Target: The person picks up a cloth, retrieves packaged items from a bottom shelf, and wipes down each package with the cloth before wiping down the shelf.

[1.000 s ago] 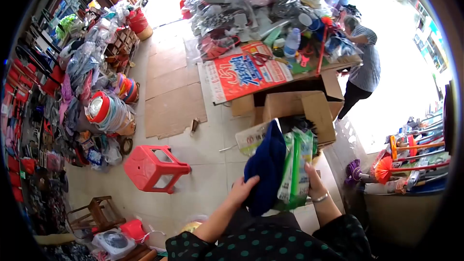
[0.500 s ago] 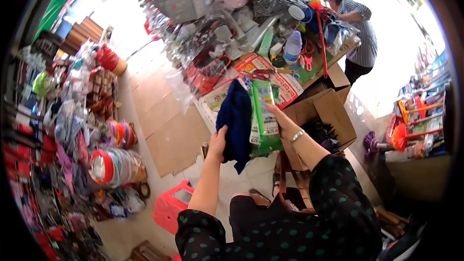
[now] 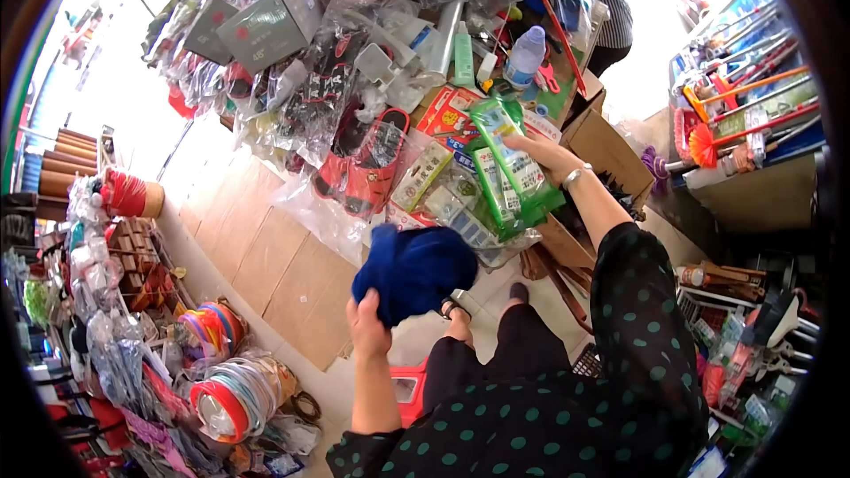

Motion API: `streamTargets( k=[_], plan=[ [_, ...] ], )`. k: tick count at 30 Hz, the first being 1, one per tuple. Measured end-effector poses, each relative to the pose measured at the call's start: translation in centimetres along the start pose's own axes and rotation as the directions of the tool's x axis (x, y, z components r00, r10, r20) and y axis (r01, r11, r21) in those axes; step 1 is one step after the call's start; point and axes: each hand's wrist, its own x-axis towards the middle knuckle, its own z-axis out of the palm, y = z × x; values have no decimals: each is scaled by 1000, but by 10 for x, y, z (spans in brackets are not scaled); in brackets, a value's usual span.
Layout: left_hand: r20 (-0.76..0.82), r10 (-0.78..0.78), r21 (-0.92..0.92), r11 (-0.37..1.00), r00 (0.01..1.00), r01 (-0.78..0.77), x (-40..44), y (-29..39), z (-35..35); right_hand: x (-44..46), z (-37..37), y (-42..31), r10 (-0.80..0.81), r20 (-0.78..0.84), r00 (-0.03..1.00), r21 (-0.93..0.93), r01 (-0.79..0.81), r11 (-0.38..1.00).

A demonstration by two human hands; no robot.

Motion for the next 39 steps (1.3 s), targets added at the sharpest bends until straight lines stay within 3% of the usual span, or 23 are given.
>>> streamTargets(
  k=[2,5,10,12,13,14,15,16,18,19,20,22,25,26,28,29,30,32,34,35,36,38,39],
  plan=[
    [-4,25,-25,999,1000,-25,-19,21,-21,6,10,-14,-28,-36,999,-118,24,993],
    [73,112,88,989,991,-119,-32,42,-49,36,21,-19,-265,-9,964,-731,174,660],
    [144,135,180,970,980,-160,-44,71,-52,69,48,-37,-259,-22,966,-924,80,375],
    [148,186,99,974,971,-202,-50,72,-40,62,55,-48,-728,109,677,-994,96,-60],
    [208,157,82,981,965,-177,-47,75,-28,55,59,-50,-795,268,544,-954,264,-141],
    [283,134,57,986,950,-156,-43,79,-20,40,73,-43,-761,389,520,-883,447,-147],
    [-10,120,16,993,993,-120,-51,68,18,24,78,-37,-724,504,471,-771,623,-131],
    [122,76,53,995,990,-83,-38,60,20,18,79,-32,-662,569,488,-651,759,1],
    [252,88,46,994,964,-103,-15,33,37,-41,99,17,-334,733,592,-278,710,647],
    [225,-7,76,997,974,-10,-9,29,61,-51,104,32,-440,766,469,-283,861,423],
    [365,-15,-4,1000,931,17,-5,38,72,-55,107,31,-511,725,463,-288,876,386],
    [468,-121,394,915,875,-84,13,13,77,-48,88,80,-442,335,832,-154,511,846],
    [485,-348,552,833,803,28,43,16,58,-67,71,68,-549,197,812,-282,583,762],
    [476,-270,533,845,837,-31,39,24,70,-68,67,68,-515,187,837,-337,547,766],
    [117,-354,246,916,928,318,95,-12,17,-84,50,44,-632,-12,775,-182,620,764],
    [116,-354,247,915,928,318,110,-33,6,-85,49,44,-708,-24,706,-305,669,678],
    [39,-335,212,924,942,320,125,-52,-10,-99,51,29,-658,-118,743,46,666,744],
    [-46,-284,168,943,958,288,141,-61,-3,-108,60,14,-681,-110,723,50,689,723],
    [-26,-335,104,936,942,336,162,-62,1,-95,92,1,-689,-27,724,-295,653,698],
    [-80,-338,96,934,938,344,161,-61,6,-95,99,-5,-665,-27,747,-100,660,745],
    [56,-341,112,936,938,333,182,-80,-8,-42,116,17,-785,111,609,-746,574,340],
    [42,-495,-121,860,868,496,198,-86,-3,50,154,84,-701,267,661,-945,321,-57],
    [97,-487,-122,860,868,496,206,-100,-15,53,154,88,-702,265,661,-948,311,-65]
  ],
)
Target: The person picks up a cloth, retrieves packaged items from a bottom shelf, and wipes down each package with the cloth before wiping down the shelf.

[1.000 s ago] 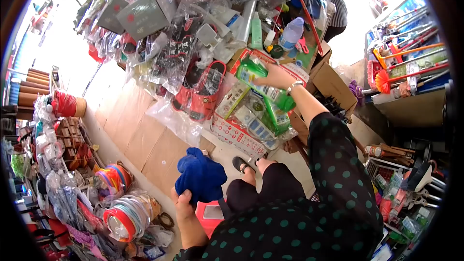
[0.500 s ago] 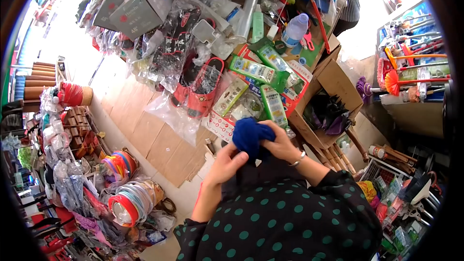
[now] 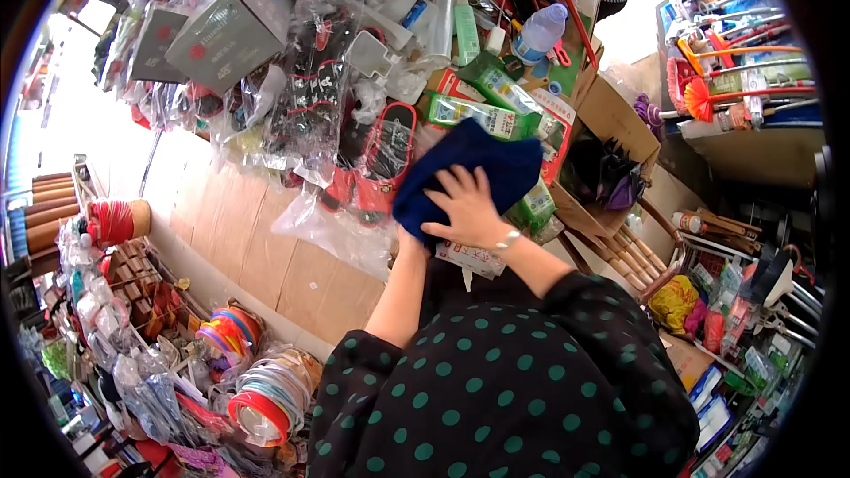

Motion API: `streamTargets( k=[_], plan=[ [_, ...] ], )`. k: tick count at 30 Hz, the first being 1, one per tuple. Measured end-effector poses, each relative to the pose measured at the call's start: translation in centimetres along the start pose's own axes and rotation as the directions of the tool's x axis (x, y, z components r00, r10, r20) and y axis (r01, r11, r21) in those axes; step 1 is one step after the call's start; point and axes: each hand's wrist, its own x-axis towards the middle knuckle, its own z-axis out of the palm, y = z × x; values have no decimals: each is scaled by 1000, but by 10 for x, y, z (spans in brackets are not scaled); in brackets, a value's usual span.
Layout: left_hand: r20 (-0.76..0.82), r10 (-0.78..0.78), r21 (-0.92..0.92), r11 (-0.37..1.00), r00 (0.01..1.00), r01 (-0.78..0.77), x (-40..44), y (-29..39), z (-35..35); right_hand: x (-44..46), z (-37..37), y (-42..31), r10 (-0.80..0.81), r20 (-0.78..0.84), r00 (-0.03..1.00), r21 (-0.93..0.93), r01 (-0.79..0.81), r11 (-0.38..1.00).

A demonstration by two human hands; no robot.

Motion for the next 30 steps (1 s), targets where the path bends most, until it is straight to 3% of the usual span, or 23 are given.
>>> streamTargets(
  k=[1,2,3,4,5,8,10,11,13,14,15,16,17,19,21,23,25,26,29,30],
  plan=[
    [23,17,-126,992,1000,-14,3,2,-4,4,19,4,-4,-22,1000,-38,3,999],
    [19,202,134,970,979,-203,1,2,2,14,23,12,10,-31,999,-58,-12,998],
    [59,392,387,839,918,-383,-11,-3,6,16,24,15,12,-46,999,-63,-15,998],
    [16,499,497,748,867,-440,2,-16,-4,26,26,30,56,-74,996,-125,-65,990],
    [-27,397,617,729,918,-297,-14,-5,12,38,30,48,92,-97,991,-193,-109,975],
    [-67,396,487,814,916,-316,-29,1,32,57,32,66,88,-138,987,-230,-118,966],
    [34,478,731,587,878,-348,-31,7,32,70,35,78,98,-211,973,-268,-154,951],
    [29,479,732,587,878,-344,-30,6,28,72,35,75,117,-242,963,-223,-173,959],
    [-99,249,499,850,964,-168,-20,5,25,69,29,68,146,-225,963,-141,-180,973],
    [-30,358,576,769,933,-277,-11,-3,20,59,20,60,125,-152,981,-106,-141,984],
    [-29,358,575,769,933,-277,-15,1,22,44,17,41,102,-70,992,-57,-106,993],
    [58,398,507,779,916,-370,-24,6,30,28,11,22,37,60,998,-51,-34,998],
    [138,442,428,781,887,-455,-32,5,36,3,10,11,-57,67,996,69,53,996],
    [156,409,458,776,899,-433,-33,-3,23,-1,12,18,-105,118,987,23,103,994],
    [13,335,474,828,942,-301,-60,-28,-6,4,20,40,-156,108,982,-54,163,985],
    [4,324,335,891,946,-307,-104,-52,-22,30,15,61,-42,36,998,-198,48,979],
    [-53,277,318,916,959,-247,-121,-50,-29,33,20,69,-104,-57,993,-234,88,968],
    [-106,231,294,936,967,-192,-127,-49,-33,31,22,66,-117,-56,992,-223,101,969],
    [-176,284,217,945,943,-244,-118,-48,-31,24,20,47,-44,-172,984,-67,32,997],
    [-144,352,298,907,925,-298,-103,-55,-43,9,13,30,-49,-48,998,69,52,996]
  ],
)
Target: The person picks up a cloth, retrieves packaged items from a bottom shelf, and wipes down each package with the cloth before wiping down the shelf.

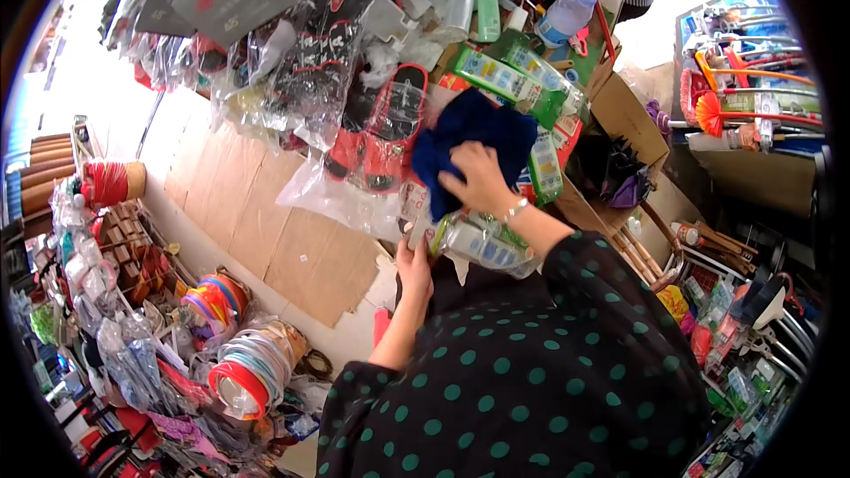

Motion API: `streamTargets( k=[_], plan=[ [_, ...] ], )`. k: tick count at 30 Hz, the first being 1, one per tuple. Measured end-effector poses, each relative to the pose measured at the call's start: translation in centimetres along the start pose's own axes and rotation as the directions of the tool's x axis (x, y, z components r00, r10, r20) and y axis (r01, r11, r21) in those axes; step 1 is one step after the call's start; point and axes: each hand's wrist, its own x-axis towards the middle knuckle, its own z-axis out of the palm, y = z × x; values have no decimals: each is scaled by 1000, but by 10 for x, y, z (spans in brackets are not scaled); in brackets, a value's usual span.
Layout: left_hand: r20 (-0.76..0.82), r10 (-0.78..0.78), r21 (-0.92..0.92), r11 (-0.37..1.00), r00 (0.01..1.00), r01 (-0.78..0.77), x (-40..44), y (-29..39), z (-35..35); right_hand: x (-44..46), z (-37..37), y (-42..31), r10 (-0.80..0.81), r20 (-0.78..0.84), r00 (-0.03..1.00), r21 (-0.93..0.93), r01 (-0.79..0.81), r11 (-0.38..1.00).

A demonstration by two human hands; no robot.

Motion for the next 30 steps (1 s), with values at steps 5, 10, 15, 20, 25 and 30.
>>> streamTargets(
  k=[5,10,15,20,25,30],
  plan=[
    [-90,-11,13,1000,996,12,7,-10,8,-45,20,-27,-251,128,960,-36,257,966],
    [-26,-49,-74,996,998,47,-8,7,18,13,23,10,-54,32,998,-275,60,960],
    [-66,-157,-80,985,985,152,3,8,20,-27,17,-31,-94,173,980,-59,105,993],
    [93,-289,-343,889,953,303,2,8,2,-54,21,-39,-322,216,922,46,319,947],
    [117,-307,-343,880,944,329,5,9,1,-11,11,-27,-76,55,996,-90,81,993],
    [328,-243,-498,777,913,386,12,23,-1,-50,13,-65,-148,156,977,116,131,985]
  ],
)
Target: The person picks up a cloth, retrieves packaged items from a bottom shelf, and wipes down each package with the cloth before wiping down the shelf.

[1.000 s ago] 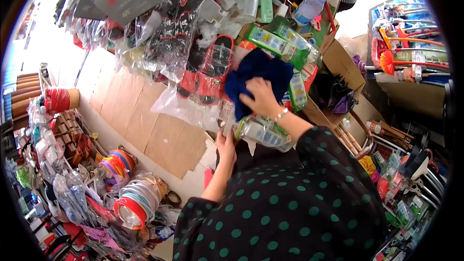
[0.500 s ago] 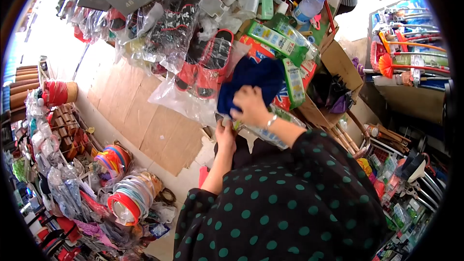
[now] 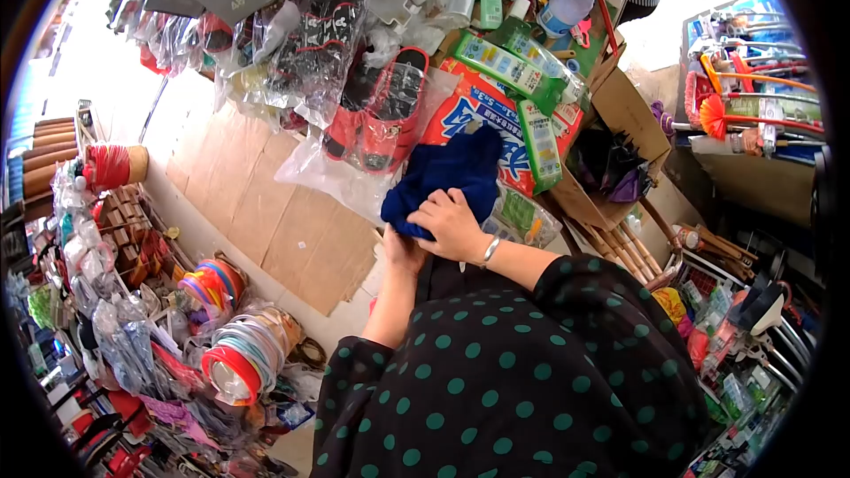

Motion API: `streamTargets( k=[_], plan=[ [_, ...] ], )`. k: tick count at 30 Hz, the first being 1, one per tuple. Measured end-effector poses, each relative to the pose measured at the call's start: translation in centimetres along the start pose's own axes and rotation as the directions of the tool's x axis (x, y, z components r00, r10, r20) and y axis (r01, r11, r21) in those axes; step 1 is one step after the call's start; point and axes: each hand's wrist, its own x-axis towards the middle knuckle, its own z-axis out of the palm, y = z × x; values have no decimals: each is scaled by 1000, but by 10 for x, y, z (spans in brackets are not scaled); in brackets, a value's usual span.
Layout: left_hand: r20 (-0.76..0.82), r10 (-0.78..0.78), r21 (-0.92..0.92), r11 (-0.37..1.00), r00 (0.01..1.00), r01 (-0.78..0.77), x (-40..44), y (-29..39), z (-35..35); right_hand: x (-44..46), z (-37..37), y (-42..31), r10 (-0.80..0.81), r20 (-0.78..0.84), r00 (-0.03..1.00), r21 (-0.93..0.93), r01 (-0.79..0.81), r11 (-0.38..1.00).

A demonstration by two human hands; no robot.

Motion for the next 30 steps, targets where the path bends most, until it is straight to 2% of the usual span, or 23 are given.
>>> streamTargets(
  k=[1,2,3,5,8,9,10,11,12,13,14,15,16,17,18,19,21,23,25,26,27,29,30],
  plan=[
    [2,48,52,997,999,-48,-12,2,17,-3,4,5,-89,1,996,-13,89,996],
    [-28,62,-53,997,998,-63,-10,-2,25,-3,6,9,-177,-3,984,-27,177,984],
    [286,19,-307,949,958,73,-5,1,12,4,2,18,-129,47,990,-47,131,990],
    [-110,-23,-53,998,994,17,-4,-3,14,26,-2,38,-55,-29,998,-140,50,989],
    [-97,6,-10,1000,995,-7,0,3,16,37,2,38,16,-224,974,-97,-38,995],
    [-105,13,17,1000,994,-11,4,5,18,33,2,26,104,-164,981,-78,-118,990],
    [-120,50,1,999,992,-50,7,5,20,25,0,13,61,-123,991,-45,-67,997],
    [-29,1,-9,1000,1000,-1,17,7,-6,13,0,1,25,-78,997,-7,-26,1000],
    [-57,11,36,999,998,-9,9,8,9,-1,1,-4,-9,-67,998,56,12,998],
    [-83,21,82,997,996,-14,2,9,24,-6,0,1,-64,-94,994,20,67,998],
    [-102,11,110,994,995,0,18,7,-8,-8,-5,10,-77,-86,993,-11,76,997],
    [-96,0,117,993,995,11,18,7,1,-4,-10,20,-91,-82,992,-44,88,995],
    [-119,9,170,985,993,11,17,7,11,1,-11,27,-28,-143,989,-39,23,999],
    [-143,19,223,975,990,14,16,6,23,11,-18,31,116,-182,976,68,-106,992],
    [-190,5,155,988,982,25,18,4,31,24,-26,34,141,-293,945,126,-108,986],
    [-188,-7,168,985,982,39,20,1,33,35,-35,37,168,-401,901,182,-101,978],
    [-127,149,577,815,981,-49,22,-2,38,45,-59,38,131,-407,904,183,-60,981],
    [-155,163,566,823,974,-48,24,-4,49,29,-68,34,107,-243,964,88,-88,992],
    [-197,213,525,847,957,-80,32,-5,65,-15,-38,49,89,-38,995,-161,-94,983],
    [-359,288,408,904,888,-128,48,-16,51,-33,-40,43,91,-43,995,-131,-96,987],
    [-228,299,393,899,927,-193,46,-18,46,-50,-41,39,85,-42,996,-102,-89,991],
    [-339,169,330,943,925,-52,52,-12,28,-94,-43,35,108,-52,993,-62,-112,992],
    [-346,207,373,925,915,-68,53,-12,30,-123,-40,33,195,-31,980,-66,-197,978]
  ],
)
